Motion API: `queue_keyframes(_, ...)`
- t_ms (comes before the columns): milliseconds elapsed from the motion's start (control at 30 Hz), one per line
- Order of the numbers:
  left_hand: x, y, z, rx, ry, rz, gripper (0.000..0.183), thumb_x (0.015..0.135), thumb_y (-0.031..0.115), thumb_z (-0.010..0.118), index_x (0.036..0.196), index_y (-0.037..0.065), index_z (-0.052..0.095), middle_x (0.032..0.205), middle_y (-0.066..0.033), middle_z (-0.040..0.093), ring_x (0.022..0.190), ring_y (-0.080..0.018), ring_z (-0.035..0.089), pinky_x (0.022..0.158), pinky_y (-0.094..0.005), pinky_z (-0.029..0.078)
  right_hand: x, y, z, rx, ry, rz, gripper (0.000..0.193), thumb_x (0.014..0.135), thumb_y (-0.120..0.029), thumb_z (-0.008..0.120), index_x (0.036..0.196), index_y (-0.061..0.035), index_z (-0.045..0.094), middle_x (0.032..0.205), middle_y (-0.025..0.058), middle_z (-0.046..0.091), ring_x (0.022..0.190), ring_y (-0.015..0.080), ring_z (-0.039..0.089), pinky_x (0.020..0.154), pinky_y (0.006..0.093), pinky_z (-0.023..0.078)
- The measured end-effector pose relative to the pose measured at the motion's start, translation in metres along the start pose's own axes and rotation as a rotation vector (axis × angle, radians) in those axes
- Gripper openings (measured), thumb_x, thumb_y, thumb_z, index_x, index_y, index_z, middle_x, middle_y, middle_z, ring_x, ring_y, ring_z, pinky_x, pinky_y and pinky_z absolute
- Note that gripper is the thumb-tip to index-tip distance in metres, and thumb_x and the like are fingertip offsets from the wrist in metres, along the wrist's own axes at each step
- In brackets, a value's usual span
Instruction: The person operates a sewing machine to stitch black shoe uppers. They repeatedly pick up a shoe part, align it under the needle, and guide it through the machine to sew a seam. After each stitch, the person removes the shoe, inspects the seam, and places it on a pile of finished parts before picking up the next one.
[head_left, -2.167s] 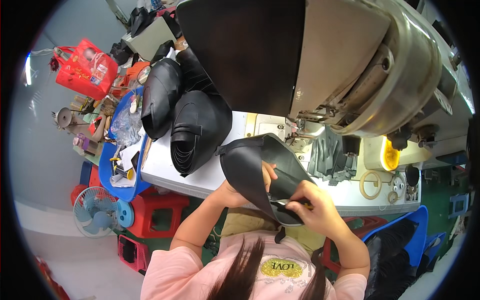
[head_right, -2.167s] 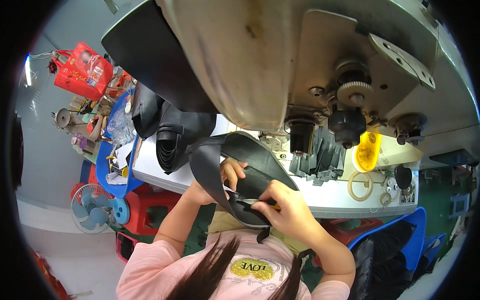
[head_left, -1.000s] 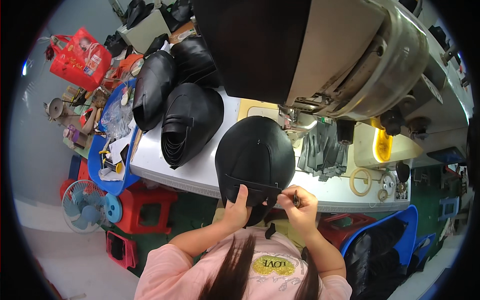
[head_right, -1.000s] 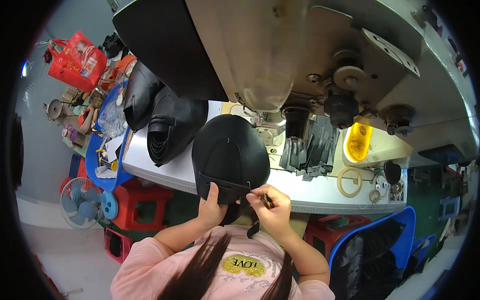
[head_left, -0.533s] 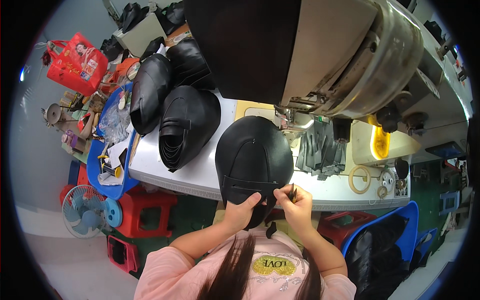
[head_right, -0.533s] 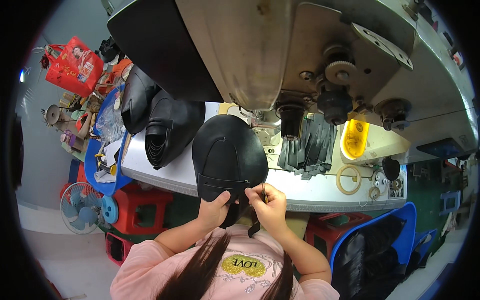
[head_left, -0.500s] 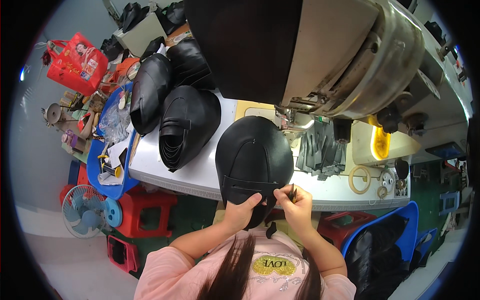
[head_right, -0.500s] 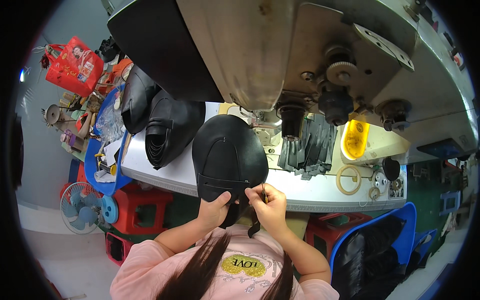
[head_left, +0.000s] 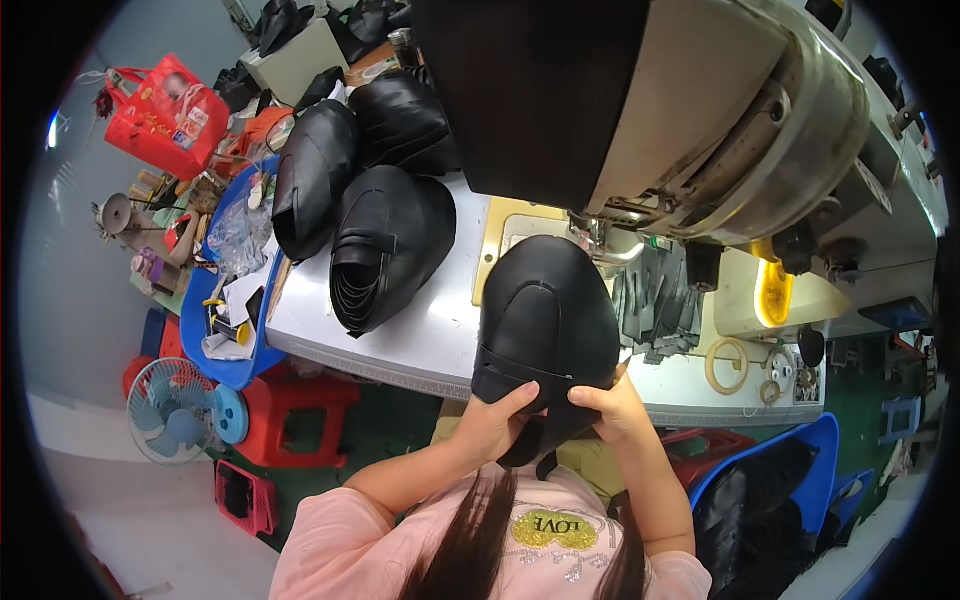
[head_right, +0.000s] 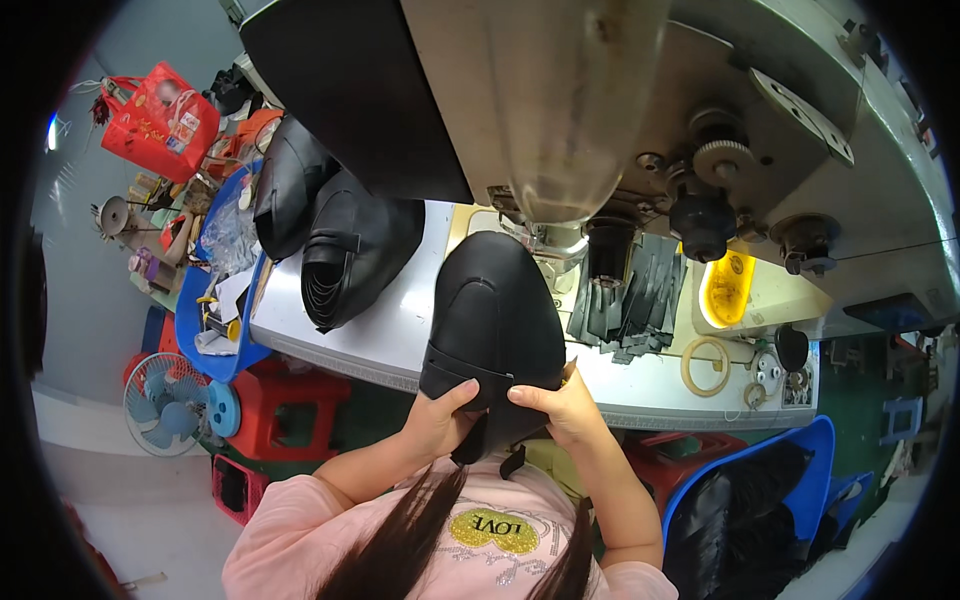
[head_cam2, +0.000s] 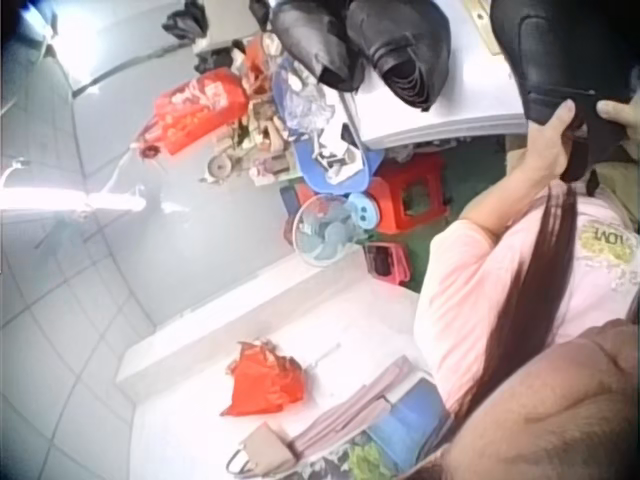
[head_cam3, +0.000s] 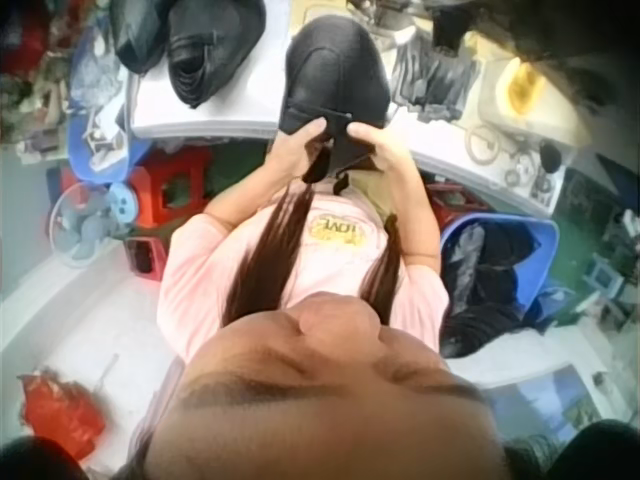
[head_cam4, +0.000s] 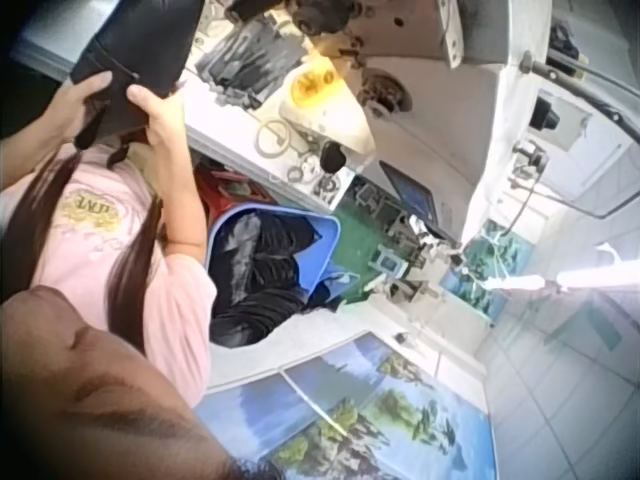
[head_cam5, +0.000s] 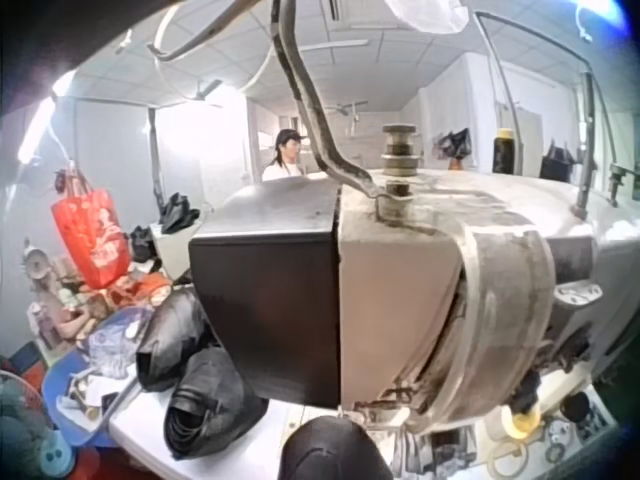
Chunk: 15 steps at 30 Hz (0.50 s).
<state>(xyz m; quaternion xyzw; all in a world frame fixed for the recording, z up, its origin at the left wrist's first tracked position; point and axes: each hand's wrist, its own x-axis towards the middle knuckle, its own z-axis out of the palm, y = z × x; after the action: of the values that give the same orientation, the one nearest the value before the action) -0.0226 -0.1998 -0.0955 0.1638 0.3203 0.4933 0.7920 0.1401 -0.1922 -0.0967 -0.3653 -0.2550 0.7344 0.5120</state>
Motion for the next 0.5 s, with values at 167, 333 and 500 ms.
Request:
queue_keyframes(167, 0.001, 0.002, 0.009, -0.040, 0.068, -0.087, 0.036, 0.083, 0.007, 0.054, 0.116, 0.007, 0.041, 0.100, -0.0073, 0.054, 0.085, -0.0158, 0.055, 0.072, -0.0297, 0.046, 0.000, -0.003, 0.002, -0.009, 0.025, -0.031, 0.040, 0.062, 0.001, 0.070, 0.100, 0.0003, 0.055, 0.089, 0.0072, 0.061, 0.078, 0.0157, 0.058, 0.074, 0.0294, 0.048)
queue_keyframes(333, 0.004, -0.025, -0.040, 0.221, -0.169, -0.289, 0.014, 0.086, 0.013, 0.051, 0.098, 0.007, 0.055, 0.090, -0.0056, 0.058, 0.077, -0.0150, 0.055, 0.068, -0.0278, 0.044, 0.004, -0.006, -0.013, -0.159, 0.069, -0.053, 0.034, 0.062, 0.002, 0.070, 0.094, -0.0002, 0.058, 0.086, 0.0050, 0.061, 0.077, 0.0134, 0.058, 0.073, 0.0279, 0.047)
queue_keyframes(500, -0.017, 0.011, -0.015, 1.259, -0.466, 0.590, 0.012, 0.079, 0.013, 0.058, 0.072, 0.003, 0.057, 0.065, -0.0077, 0.056, 0.060, -0.0194, 0.054, 0.057, -0.0269, 0.043, 0.006, -0.014, -0.016, -0.166, 0.028, -0.049, 0.034, 0.061, 0.002, 0.070, 0.093, 0.0000, 0.058, 0.085, 0.0042, 0.061, 0.076, 0.0117, 0.057, 0.072, 0.0268, 0.046)
